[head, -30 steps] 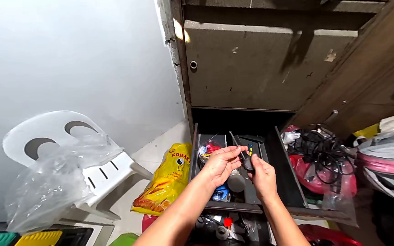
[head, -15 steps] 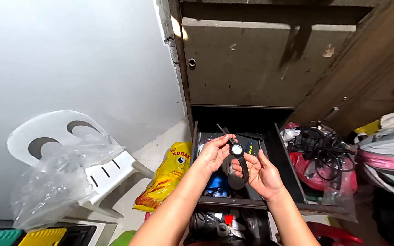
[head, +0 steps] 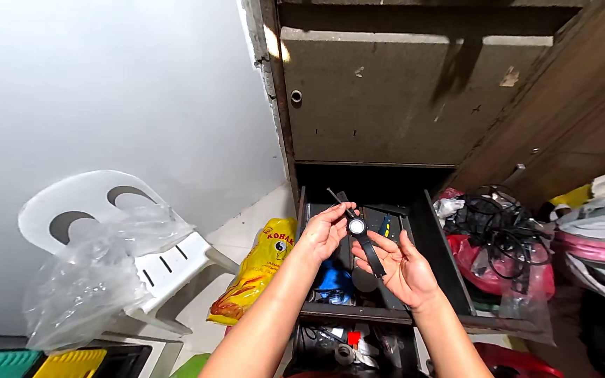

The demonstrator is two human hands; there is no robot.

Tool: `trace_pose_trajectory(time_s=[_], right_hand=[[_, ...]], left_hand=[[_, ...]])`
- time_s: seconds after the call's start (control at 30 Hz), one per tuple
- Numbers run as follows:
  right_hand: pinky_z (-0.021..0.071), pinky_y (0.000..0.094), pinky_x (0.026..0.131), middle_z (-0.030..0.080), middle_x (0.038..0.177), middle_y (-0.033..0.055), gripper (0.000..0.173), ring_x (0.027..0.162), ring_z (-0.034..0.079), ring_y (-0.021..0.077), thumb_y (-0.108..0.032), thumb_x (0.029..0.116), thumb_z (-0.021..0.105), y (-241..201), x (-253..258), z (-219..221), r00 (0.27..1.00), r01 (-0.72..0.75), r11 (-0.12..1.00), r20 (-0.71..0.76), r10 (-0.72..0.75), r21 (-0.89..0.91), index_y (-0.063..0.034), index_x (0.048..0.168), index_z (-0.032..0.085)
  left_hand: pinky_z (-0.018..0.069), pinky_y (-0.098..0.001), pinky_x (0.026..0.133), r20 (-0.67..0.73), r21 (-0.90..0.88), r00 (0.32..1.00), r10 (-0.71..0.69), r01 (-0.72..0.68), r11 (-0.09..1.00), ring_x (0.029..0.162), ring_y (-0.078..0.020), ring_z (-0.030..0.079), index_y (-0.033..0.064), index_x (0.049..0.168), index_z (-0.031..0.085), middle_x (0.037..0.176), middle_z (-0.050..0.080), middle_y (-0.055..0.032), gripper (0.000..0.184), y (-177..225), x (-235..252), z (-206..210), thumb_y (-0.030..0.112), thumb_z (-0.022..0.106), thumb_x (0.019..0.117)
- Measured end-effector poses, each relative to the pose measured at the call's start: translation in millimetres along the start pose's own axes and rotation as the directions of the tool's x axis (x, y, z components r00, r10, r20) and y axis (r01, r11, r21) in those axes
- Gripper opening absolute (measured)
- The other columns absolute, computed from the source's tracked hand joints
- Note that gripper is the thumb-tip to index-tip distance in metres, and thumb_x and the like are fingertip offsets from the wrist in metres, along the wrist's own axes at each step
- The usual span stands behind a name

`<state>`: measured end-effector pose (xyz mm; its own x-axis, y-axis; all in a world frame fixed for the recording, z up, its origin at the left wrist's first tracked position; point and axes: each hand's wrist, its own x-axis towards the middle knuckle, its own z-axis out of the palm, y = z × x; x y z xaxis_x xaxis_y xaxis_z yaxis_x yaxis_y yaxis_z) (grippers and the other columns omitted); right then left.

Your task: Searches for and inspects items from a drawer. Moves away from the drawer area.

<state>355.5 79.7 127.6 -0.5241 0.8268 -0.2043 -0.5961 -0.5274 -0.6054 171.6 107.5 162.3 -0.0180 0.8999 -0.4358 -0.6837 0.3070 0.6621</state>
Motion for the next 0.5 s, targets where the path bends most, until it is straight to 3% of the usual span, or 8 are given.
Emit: trace_pose_trajectory(time_s=[0.27, 0.37, 0.5], right_hand=[[0.0626, 0.0347, 0.08, 0.075, 0.103, 0.0177, 0.062, 0.093, 0.076, 0.0268, -0.039, 0.1127, 0.009, -2, -1, 9, 0.989, -0.016, 0.998, -0.151, 0.007, -0.053, 0.0022, 0.13, 0.052], [0.0627, 0.0322, 0.076, 0.074, 0.1, 0.0167, 0.046, 0.087, 0.075, 0.0234, -0.024, 0.114, 0.019, -1, -1, 11, 0.982, -0.023, 0.996, -0.191, 0.005, -0.09, 0.0033, 0.126, 0.055], [0.0627, 0.0296, 0.07, 0.073, 0.095, 0.0144, 0.03, 0.079, 0.074, 0.0195, -0.001, 0.1064, 0.033, 0, -1, 10, 0.976, -0.027, 0.983, -0.219, -0.013, -0.18, 0.0044, 0.121, 0.058]], left_hand=[[0.0573, -0.0266, 0.083, 0.114, 0.011, 0.993, 0.04, -0.042, 0.999, 0.092, -0.0137, 0.07, 0.0018, 0.116, 0.064, 0.108, 0.071, -0.0079, 0.021, -1, -8, -2, 0.008, 0.046, 0.1075], [0.0577, -0.027, 0.083, 0.119, 0.005, 0.992, 0.04, -0.041, 0.999, 0.092, -0.0137, 0.071, 0.0016, 0.115, 0.065, 0.107, 0.072, -0.0078, 0.021, -1, -12, 0, 0.008, 0.046, 0.1072], [0.0579, -0.0277, 0.084, 0.126, 0.003, 0.991, 0.045, -0.046, 0.999, 0.093, -0.0144, 0.071, 0.0018, 0.114, 0.065, 0.107, 0.072, -0.0081, 0.021, 0, -18, 1, 0.008, 0.046, 0.1073]])
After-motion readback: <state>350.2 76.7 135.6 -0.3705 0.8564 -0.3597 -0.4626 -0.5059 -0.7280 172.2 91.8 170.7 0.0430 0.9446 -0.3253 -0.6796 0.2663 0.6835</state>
